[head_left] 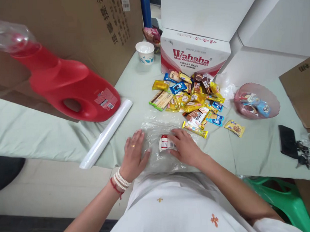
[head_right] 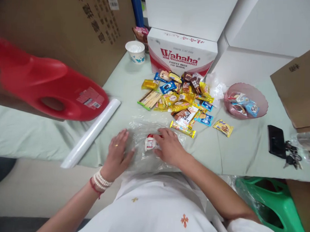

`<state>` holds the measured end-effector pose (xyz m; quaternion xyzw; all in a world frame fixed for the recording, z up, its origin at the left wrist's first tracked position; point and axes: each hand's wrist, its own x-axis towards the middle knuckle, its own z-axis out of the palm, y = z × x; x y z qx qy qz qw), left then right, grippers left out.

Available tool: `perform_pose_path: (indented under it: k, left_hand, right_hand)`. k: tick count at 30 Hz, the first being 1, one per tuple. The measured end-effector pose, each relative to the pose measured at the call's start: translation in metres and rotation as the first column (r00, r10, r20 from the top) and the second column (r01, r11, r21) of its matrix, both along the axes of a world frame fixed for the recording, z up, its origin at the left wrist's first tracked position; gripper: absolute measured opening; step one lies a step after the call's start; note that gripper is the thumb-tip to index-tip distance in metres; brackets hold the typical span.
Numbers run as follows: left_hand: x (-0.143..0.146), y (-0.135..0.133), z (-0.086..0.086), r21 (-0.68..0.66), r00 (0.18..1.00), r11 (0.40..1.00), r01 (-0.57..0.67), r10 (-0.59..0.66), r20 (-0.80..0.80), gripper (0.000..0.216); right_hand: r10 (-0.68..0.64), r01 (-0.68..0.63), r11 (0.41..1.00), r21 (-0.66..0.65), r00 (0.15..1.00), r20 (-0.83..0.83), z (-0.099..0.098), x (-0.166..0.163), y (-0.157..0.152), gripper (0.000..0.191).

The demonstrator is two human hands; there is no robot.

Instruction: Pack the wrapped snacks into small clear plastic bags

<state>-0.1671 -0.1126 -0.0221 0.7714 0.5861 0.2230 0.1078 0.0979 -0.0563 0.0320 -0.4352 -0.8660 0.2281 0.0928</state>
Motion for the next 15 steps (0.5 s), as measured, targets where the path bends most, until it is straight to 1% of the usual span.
perform_pose_path:
  k: [2,3,5,6,7,8,9,10,11,13,15]
  left_hand:
    - [-0.016,-0.014,0.009,0.034,0.987,0.989,0.145,-0.147,0.066,0.078]
    - [-0.023,-0.020,0.011,0.039,0.969,0.972,0.231,-0.234,0.081,0.080]
    - [-0.035,-0.029,0.011,0.016,0.930,0.931,0.364,-0.365,0.049,0.079]
    - [-0.040,-0.032,0.009,-0.002,0.915,0.915,0.403,-0.403,0.008,0.074]
    - [-0.043,-0.033,0.006,-0.021,0.905,0.906,0.424,-0.424,-0.034,0.065]
    - [-0.045,-0.034,0.003,-0.035,0.900,0.902,0.430,-0.431,-0.066,0.054]
    - [-0.047,-0.033,0.000,-0.044,0.900,0.903,0.427,-0.429,-0.077,0.043]
    - [-0.048,-0.031,-0.001,-0.051,0.906,0.908,0.416,-0.419,-0.065,0.033]
    - [-0.049,-0.028,0.000,-0.062,0.915,0.914,0.400,-0.402,-0.032,0.028]
    - [-0.049,-0.019,0.005,-0.102,0.932,0.927,0.361,-0.356,0.065,0.027]
    - [-0.047,-0.005,0.014,-0.140,0.944,0.940,0.310,-0.287,0.166,0.025]
  right_hand:
    - [0.079,-0.073,0.996,0.042,0.986,-0.146,0.000,0.024,-0.013,0.053]
    - [0.130,-0.121,0.991,0.060,0.973,-0.190,-0.001,0.037,-0.021,0.056]
    - [0.193,-0.181,0.980,0.078,0.963,-0.189,-0.008,0.055,-0.038,0.057]
    - [0.192,-0.181,0.980,0.083,0.968,-0.161,-0.015,0.061,-0.046,0.052]
    - [0.175,-0.164,0.983,0.088,0.975,-0.137,-0.022,0.065,-0.052,0.042]
    - [0.152,-0.140,0.986,0.093,0.979,-0.133,-0.030,0.067,-0.057,0.030]
    - [0.132,-0.118,0.988,0.095,0.979,-0.156,-0.036,0.068,-0.060,0.022]
    - [0.116,-0.099,0.991,0.089,0.973,-0.202,-0.040,0.069,-0.061,0.021]
    - [0.102,-0.087,0.994,0.070,0.961,-0.257,-0.041,0.071,-0.059,0.023]
    - [0.067,-0.071,0.997,0.004,0.933,-0.355,-0.035,0.074,-0.052,0.024]
    - [-0.004,-0.034,0.995,-0.091,0.924,-0.383,-0.024,0.077,-0.040,0.025]
